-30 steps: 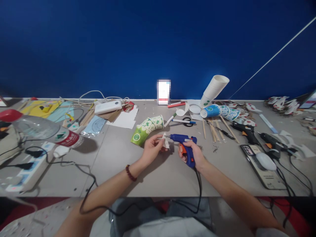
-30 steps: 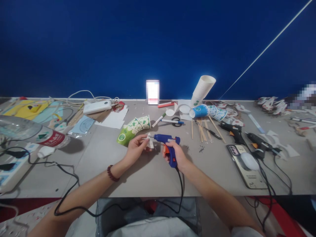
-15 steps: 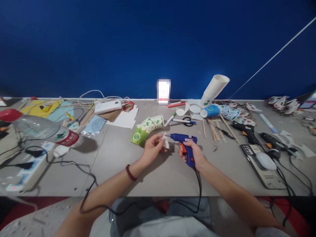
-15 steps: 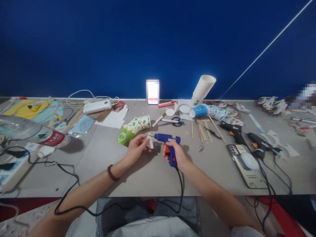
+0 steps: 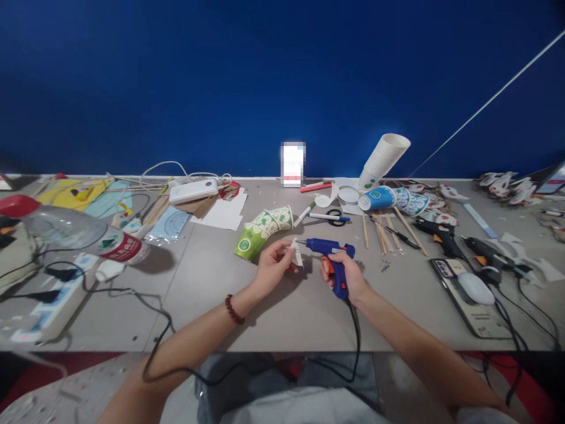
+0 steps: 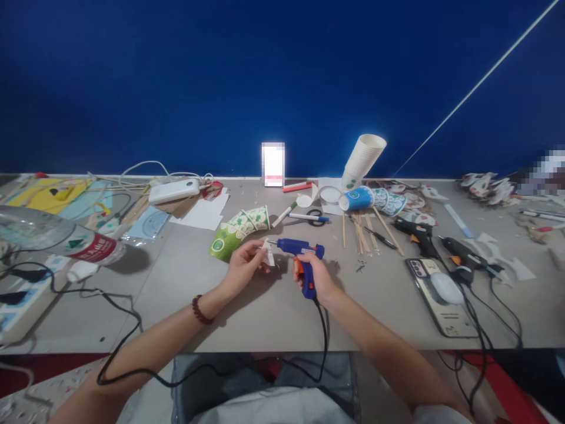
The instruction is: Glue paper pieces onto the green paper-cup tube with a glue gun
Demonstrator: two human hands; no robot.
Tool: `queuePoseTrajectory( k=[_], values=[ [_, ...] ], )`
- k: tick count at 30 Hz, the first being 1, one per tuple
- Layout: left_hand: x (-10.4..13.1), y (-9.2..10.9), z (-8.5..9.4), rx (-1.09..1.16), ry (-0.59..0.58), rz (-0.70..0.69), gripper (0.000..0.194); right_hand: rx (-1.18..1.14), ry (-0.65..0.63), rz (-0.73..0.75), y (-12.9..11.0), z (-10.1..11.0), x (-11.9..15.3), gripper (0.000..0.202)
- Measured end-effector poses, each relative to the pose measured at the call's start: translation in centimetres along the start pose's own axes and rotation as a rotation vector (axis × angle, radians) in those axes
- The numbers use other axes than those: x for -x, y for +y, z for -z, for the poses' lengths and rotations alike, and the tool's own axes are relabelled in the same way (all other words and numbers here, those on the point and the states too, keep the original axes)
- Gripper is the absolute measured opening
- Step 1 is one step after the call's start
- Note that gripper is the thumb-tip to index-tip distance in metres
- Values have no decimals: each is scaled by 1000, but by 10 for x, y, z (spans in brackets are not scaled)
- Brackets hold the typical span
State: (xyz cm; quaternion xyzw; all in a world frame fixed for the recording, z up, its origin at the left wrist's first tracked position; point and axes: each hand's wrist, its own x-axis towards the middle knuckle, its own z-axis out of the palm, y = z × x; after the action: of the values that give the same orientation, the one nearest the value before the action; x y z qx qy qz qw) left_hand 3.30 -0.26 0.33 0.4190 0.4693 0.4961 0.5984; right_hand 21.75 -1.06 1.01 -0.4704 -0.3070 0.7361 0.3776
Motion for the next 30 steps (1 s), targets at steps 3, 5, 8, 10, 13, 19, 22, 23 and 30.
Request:
queuePoseTrajectory(
  k=[3,5,8,10,13,19,22,23,30],
  values=[
    [0,1,0,5,3,3,49,8,-11,20,1,1,-1,32],
    [0,1,0,2,3,6,50,6,-14,25,1,1,-1,32],
    [0,2,0,-2,3,7,51,-9,-10,18,1,1,-1,32],
    [0,1,0,-1,2,5,51,-15,-8,13,0,0,-1,32],
    [0,1,0,-1,-4,2,51,-15,-8,20,-1,-1,-1,32],
    [0,-1,1,-3,-11,-1,51,-10,-14,12,0,0,-1,32],
    [0,-1,1,-8,-15,0,49,-13,-12,6,1,1,-1,32],
    [0,-1,1,-6,-16,-1,49,-11,-12,7,1,1,-1,32],
    [0,0,1,-7,-14,-4,49,-12,-16,19,1,1,-1,33]
  ],
)
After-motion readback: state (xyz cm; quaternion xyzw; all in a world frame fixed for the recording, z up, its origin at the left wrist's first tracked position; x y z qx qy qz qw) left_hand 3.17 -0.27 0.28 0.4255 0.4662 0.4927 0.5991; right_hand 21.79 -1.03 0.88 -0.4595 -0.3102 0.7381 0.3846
